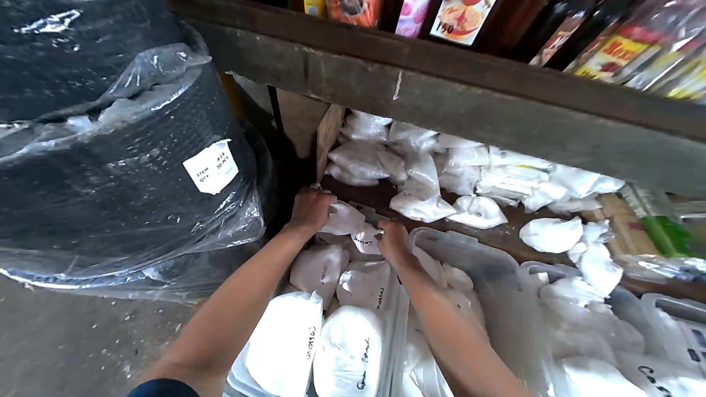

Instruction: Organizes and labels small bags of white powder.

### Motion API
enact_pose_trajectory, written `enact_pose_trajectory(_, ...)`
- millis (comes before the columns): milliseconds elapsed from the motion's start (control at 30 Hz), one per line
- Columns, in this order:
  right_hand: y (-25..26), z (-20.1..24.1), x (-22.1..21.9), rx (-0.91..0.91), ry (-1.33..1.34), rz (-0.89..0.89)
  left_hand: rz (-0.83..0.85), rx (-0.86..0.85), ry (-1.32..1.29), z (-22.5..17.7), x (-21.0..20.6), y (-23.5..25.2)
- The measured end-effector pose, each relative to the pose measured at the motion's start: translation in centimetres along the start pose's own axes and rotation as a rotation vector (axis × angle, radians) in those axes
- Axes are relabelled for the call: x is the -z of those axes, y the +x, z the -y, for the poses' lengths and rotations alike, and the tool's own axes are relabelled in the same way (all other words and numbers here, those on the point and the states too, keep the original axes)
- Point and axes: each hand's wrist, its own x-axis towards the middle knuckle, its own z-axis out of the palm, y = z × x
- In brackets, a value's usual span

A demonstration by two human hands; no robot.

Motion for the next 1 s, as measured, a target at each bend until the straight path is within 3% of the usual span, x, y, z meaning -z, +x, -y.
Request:
enact_pose_trajectory(133, 0.2, -0.6, -0.3, -0.04, -0.026, 0.051, 0.09, 0.079, -0.062, 0.6, -1.0, 0.3)
enact_pose_trajectory(400, 1.0, 0.9, 1.3, 0.11, 0.349, 0.083, 0.114, 0.054, -0.098, -0.4, -0.4, 0.0)
enact_pose_trajectory(567, 1.4, 0.9, 2.1, -0.059, 0.068, 0.154, -0.097, 0.01, -0.101, -0.2, 0.3, -0.1)
enact_pose_trajectory(767, 0.7, 0.8, -4.3, -0.133, -0.048, 0.145, -0.08, 0.241, -0.265, 1.2, -1.4, -2.1)
enact_pose_trajectory(867, 0.9, 1.5, -1.9, -0.128, 0.006, 0.165, 0.022, 0.279, -0.279, 2.0, -2.8, -3.3)
enact_pose_trajectory(1000, -0.4, -1.6, 4.6, -0.074, 0.147, 0.196, 0.045, 0.271, -0.269, 2.3, -3.8, -4.0)
